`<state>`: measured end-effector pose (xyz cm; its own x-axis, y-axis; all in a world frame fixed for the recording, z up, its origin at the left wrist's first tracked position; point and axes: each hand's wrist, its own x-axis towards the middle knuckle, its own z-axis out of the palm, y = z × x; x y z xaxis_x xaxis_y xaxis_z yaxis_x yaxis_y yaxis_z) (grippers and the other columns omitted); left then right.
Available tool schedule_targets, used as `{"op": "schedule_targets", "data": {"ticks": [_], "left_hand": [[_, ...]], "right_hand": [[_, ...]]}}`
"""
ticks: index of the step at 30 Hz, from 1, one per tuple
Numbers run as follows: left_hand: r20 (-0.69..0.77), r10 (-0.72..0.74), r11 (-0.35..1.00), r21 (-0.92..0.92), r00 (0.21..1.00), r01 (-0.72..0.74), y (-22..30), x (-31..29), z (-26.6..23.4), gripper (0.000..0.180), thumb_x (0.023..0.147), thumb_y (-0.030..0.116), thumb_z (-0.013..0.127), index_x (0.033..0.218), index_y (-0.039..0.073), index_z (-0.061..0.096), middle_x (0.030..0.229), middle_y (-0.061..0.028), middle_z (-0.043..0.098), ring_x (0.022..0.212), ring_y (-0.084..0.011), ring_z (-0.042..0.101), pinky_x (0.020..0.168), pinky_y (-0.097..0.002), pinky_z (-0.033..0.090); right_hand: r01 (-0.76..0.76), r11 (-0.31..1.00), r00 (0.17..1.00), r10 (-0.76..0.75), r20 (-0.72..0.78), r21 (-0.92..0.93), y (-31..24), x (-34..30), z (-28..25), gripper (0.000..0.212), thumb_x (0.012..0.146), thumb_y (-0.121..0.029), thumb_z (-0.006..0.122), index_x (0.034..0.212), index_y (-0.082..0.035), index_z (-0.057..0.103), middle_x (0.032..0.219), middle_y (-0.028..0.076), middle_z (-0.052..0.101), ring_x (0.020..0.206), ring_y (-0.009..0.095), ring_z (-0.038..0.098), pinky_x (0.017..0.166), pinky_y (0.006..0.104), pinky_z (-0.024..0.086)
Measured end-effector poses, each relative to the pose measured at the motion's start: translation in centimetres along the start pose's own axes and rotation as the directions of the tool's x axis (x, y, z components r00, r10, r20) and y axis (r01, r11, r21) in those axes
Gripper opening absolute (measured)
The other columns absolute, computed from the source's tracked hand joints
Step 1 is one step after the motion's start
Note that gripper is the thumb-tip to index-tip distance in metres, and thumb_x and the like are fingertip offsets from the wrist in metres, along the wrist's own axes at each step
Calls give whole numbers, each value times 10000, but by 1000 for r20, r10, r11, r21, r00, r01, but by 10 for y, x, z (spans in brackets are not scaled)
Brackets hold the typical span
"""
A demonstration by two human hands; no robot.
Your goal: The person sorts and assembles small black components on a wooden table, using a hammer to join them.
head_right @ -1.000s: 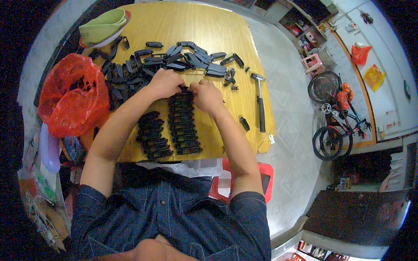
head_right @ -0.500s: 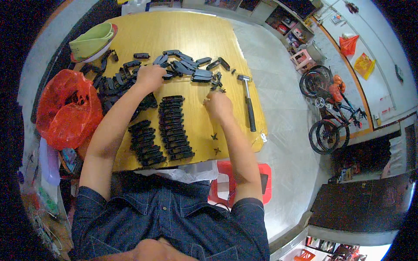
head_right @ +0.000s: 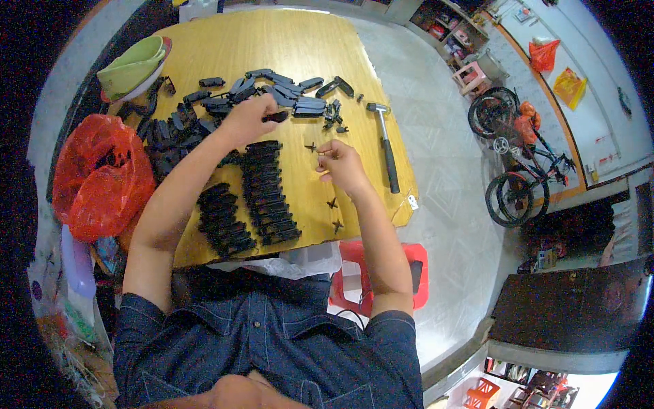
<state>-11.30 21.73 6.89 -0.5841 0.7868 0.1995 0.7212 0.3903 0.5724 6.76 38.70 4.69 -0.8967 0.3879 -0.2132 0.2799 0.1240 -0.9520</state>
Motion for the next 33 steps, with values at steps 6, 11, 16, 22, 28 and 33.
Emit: {"op": "schedule_targets", "data": {"ticks": [6,11,16,22,28,33], "left_hand": [[-2,412,900,-151,911,-408,32,-21,41,270,715,43,592,980,74,553,914,-129,559,859,-310,553,748,-364,464],[223,326,942,-162,919,-295,39,-38,49,258,677,108,640,904,65,525,917,-114,550,863,-288,563,738,-366,464],[350,266,964,-89,898,-251,52,-43,47,273,668,128,649,893,50,515,977,-116,553,884,-287,566,740,-366,471],[352,482,867,-61,802,-495,49,-42,56,302,650,190,679,879,63,530,1102,-75,544,933,-282,567,769,-369,475],[365,191,881,346,911,-323,57,-47,33,286,688,317,679,904,137,632,979,-50,599,959,-222,550,847,-364,413],[352,247,846,376,903,-378,50,-47,48,260,699,349,668,869,152,672,844,-20,603,908,-208,553,786,-362,411]], "right_hand": [[187,475,871,-485,-78,-860,12,-35,12,161,757,-95,616,901,-29,583,789,129,601,740,280,612,625,385,489],[233,506,842,-532,-88,-831,29,-52,18,190,713,-107,648,859,-26,557,775,177,592,745,340,590,650,424,462],[166,737,872,-421,-252,-655,29,-53,15,177,705,-79,659,833,-9,560,771,182,598,729,339,592,644,396,469],[313,734,800,-545,-249,-602,32,-47,6,133,696,-47,653,817,-21,603,797,157,607,777,339,588,682,386,475],[458,644,797,-603,-38,-613,24,-41,4,151,677,10,635,819,-36,611,801,112,618,798,297,588,689,362,474],[603,491,722,-671,169,-629,24,-27,3,189,638,31,658,804,-47,611,821,79,630,773,275,589,660,347,479]]}}
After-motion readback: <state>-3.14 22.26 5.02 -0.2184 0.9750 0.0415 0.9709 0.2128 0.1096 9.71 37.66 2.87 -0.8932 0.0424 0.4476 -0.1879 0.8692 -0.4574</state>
